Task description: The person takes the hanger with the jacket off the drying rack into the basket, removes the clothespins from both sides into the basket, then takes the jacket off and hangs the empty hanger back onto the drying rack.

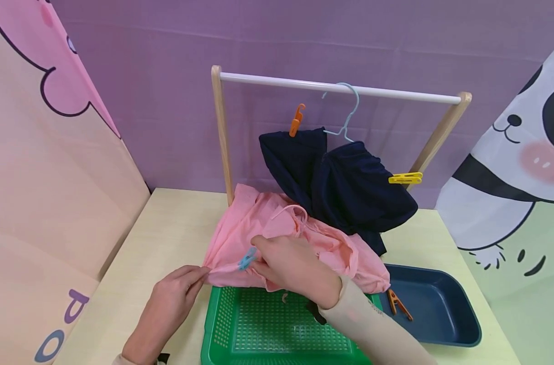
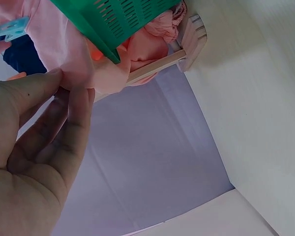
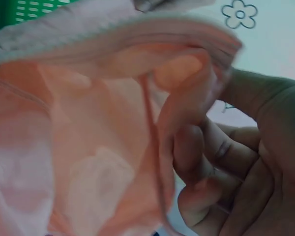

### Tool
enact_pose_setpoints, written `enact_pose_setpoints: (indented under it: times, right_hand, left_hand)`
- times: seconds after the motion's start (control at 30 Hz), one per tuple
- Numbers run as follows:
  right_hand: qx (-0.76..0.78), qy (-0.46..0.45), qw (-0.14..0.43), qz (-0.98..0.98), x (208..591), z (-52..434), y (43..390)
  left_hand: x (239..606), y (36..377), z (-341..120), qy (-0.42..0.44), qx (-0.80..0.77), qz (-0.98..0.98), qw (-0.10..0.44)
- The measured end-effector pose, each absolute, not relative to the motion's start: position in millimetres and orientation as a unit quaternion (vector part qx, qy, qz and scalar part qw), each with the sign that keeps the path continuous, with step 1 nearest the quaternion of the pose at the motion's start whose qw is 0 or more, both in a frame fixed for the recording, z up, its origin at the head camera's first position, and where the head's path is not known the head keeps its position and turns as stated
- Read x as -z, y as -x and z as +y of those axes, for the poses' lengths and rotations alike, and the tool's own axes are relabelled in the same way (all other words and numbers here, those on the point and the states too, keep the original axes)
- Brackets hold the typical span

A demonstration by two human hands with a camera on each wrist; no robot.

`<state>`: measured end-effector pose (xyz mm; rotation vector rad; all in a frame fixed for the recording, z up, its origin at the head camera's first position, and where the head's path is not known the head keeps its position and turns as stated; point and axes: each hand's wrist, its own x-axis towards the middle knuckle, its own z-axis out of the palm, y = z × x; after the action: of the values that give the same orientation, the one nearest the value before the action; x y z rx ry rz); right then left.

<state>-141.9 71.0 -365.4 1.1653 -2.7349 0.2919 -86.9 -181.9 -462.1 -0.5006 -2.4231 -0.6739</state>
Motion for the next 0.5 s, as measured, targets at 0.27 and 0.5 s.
enact_pose_setpoints:
  times: [0.27,0.5]
  right_hand:
    - [-0.102,-0.377,0.066,-0.918,374.2,66.5,145.2]
    - [-0.121,-0.382,0.044,-0.915,371.7,66.9,144.1]
  left_hand:
    - [463.4,87.3,-182.3,0.188,0.253,-0.905,0.286]
    - [464.7,87.4,-183.4,0.191,0.253,-0.903,0.289]
